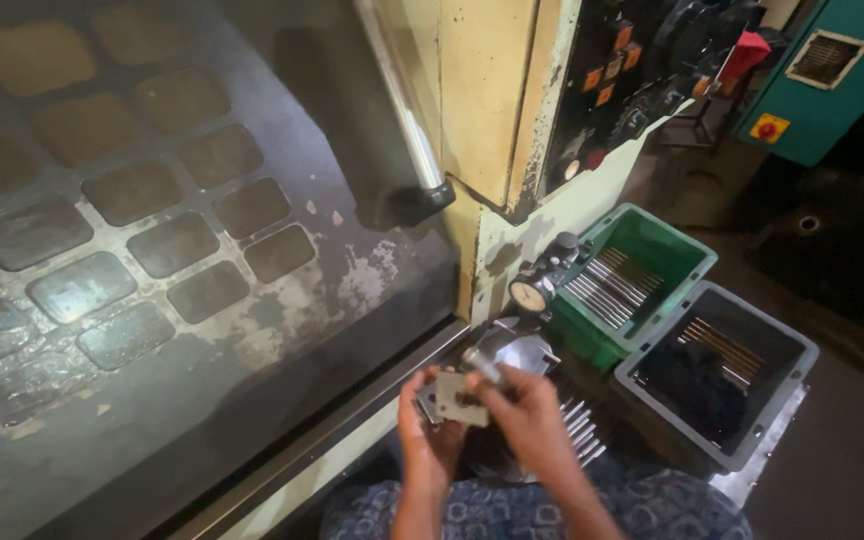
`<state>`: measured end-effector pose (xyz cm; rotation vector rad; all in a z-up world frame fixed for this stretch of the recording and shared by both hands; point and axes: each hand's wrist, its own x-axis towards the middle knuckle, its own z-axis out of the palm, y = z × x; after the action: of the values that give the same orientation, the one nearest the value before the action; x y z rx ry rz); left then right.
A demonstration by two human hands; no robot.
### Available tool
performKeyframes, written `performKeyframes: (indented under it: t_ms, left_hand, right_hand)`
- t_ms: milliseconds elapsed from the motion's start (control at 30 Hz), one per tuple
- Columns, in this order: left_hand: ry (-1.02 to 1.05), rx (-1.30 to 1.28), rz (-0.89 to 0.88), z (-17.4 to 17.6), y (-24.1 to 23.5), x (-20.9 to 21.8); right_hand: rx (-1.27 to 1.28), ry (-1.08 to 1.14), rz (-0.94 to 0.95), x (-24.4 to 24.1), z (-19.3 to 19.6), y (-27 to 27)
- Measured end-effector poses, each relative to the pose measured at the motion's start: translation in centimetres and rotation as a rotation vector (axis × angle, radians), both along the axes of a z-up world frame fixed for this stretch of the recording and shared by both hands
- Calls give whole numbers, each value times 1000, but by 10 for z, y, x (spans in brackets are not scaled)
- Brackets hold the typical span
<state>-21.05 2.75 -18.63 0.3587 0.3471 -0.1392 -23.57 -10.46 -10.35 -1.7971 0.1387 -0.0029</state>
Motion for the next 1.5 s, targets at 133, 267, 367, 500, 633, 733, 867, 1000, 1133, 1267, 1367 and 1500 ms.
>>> performKeyframes:
  t_ms: [133, 267, 367, 500, 633, 733, 867, 1000, 1133, 1267, 1367, 1500]
  left_hand:
    - [-88, 366, -146, 19, -6, -14]
    - [-298, 521, -124, 39, -14, -27]
    - [-243, 430, -118, 52, -12, -34]
    - [-171, 420, -153, 59, -8, -37]
    - [-184, 394, -199, 60, 0, -40]
    - [-205, 384, -199, 60, 9, -43]
    - [-150, 293, -220, 61, 19, -45]
    - [-197, 250, -224, 62, 21, -48]
    - [-151, 290, -238, 58, 21, -44]
    - [-209, 345, -300, 45, 30, -39]
    - [-344, 331, -357, 34, 40, -37]
    - [-334, 299, -433, 31, 46, -35]
  right_hand:
    - [48, -120, 56, 14, 18, -17]
    - [54, -134, 72, 11, 22, -26]
    - [229, -128, 69, 2, 23, -33]
    - [322, -163, 118, -1, 20, -30]
    - [102, -260, 168, -6, 23, -20]
    - [159, -299, 206, -11, 27, -13]
    - [139, -277, 189, -17, 33, -9]
    - [149, -317, 202, -22, 37, -8]
    - [7, -307, 146, -29, 39, -6]
    - [-134, -247, 146, -31, 37, -11]
    - [12, -188, 251, -32, 25, -21]
    - [-81, -52, 306, -27, 2, -29]
